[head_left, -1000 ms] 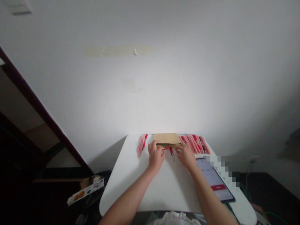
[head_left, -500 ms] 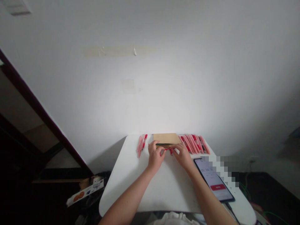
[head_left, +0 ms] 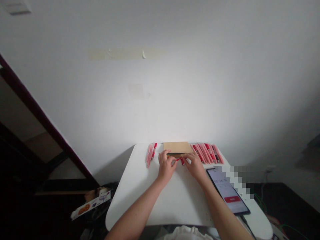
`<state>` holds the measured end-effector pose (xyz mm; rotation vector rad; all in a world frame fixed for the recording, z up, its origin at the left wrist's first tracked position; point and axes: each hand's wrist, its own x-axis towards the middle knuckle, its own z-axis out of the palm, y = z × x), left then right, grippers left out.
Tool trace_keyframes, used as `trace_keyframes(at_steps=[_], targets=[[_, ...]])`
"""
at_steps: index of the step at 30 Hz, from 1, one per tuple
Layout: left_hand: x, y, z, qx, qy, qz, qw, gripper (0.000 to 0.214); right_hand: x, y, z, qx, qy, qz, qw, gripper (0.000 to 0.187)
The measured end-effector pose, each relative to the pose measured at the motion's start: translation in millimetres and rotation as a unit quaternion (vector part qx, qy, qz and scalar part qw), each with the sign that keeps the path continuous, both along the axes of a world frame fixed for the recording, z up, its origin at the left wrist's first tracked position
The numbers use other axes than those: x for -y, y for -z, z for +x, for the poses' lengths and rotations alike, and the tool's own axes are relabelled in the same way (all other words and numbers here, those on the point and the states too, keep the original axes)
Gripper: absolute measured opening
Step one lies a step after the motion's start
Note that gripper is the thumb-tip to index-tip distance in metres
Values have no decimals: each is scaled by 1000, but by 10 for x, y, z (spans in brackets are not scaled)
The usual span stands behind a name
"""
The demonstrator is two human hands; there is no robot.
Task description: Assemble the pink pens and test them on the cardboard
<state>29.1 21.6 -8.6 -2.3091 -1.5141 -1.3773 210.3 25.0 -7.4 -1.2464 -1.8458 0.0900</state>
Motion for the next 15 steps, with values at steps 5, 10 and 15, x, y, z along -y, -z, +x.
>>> trace_keyframes(at_steps=[5, 10, 15], targets=[[-4, 17, 0, 1, 12, 0, 1000, 5, -17, 20, 13, 6, -2, -2, 1000, 19], [-17, 36, -1, 2, 22, 4, 1000, 5, -43, 59, 21, 1, -14, 3, 1000, 19], [-48, 69, -9, 9, 31, -2, 999, 7, -73, 115, 13, -2, -29, 15, 999, 17]])
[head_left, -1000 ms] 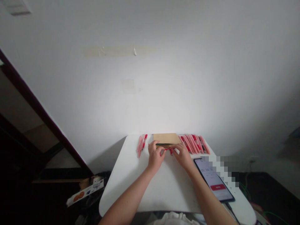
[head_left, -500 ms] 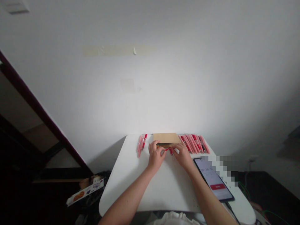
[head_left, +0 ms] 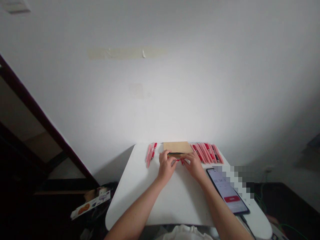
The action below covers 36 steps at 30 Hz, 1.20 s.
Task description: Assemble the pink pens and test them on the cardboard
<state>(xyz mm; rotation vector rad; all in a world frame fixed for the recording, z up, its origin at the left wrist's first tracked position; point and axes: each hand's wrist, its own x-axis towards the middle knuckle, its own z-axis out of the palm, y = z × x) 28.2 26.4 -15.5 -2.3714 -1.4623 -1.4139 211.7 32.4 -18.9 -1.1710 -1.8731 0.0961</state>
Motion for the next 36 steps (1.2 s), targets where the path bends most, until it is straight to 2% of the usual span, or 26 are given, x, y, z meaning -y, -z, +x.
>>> trace_keyframes(at_steps=[13, 25, 36], targets=[[-19, -16, -27, 33, 8, -16, 999, 4, 22, -28, -30, -65, -38, -44, 996, 13], [-47, 18, -37, 37, 6, -8, 999, 4, 61, -95, -66, -77, -52, -59, 994, 15], [-50, 25, -39, 47, 21, 4, 999, 6, 49, -74, -68, -77, -55, -72, 993, 16]])
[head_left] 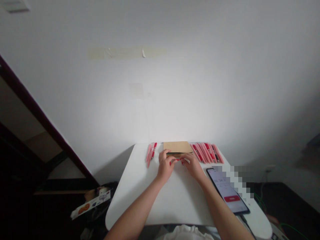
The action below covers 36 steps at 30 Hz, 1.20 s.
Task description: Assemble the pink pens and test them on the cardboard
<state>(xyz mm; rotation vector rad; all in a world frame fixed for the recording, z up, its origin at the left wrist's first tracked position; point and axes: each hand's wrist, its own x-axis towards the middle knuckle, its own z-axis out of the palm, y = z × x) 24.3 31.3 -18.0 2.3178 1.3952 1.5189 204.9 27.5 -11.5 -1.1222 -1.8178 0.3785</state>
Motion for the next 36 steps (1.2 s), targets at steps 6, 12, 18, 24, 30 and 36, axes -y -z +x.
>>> trace_keyframes(at_steps=[6, 12, 18, 24, 30, 36], targets=[[23, -41, 7, -2, 0, -8, 1000, 8, -10, 8, -2, 2, 2, -1, 1000, 18], [35, -62, 8, -2, -1, -19, 1000, 10, -32, 26, 4, 5, -2, 0, 1000, 19], [29, -58, 9, -4, -4, -18, 1000, 11, -34, 38, 3, 8, 0, 9, 1000, 19], [22, -38, 1, -11, -6, -22, 1000, 10, -15, 15, -5, 10, 6, 8, 1000, 18], [32, -47, 8, -8, -12, -22, 1000, 6, -14, 14, -8, 10, 13, 13, 1000, 19], [51, -74, 5, -5, -23, -23, 999, 4, -28, 32, 28, 0, 23, 13, 1000, 24]])
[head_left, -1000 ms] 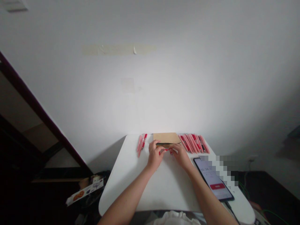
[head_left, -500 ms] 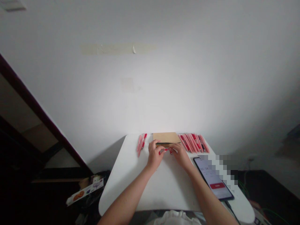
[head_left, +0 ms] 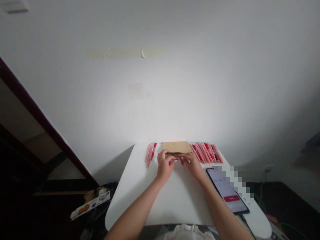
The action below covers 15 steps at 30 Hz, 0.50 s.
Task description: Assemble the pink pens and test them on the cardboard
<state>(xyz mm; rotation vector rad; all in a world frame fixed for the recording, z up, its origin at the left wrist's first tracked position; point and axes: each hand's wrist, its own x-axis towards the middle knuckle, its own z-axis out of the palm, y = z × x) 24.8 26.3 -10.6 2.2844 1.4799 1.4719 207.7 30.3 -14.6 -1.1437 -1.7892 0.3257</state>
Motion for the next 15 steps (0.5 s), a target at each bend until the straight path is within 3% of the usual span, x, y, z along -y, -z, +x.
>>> trace_keyframes(at_steps=[7, 15], targets=[[-11, -13, -27, -3, -25, -9, 1000, 5, -59, 44, 97, 17, 27, 9, 999, 24], [-15, -15, -40, -4, -35, -6, 999, 5, -54, 77, 118, 99, -20, 11, 995, 32]])
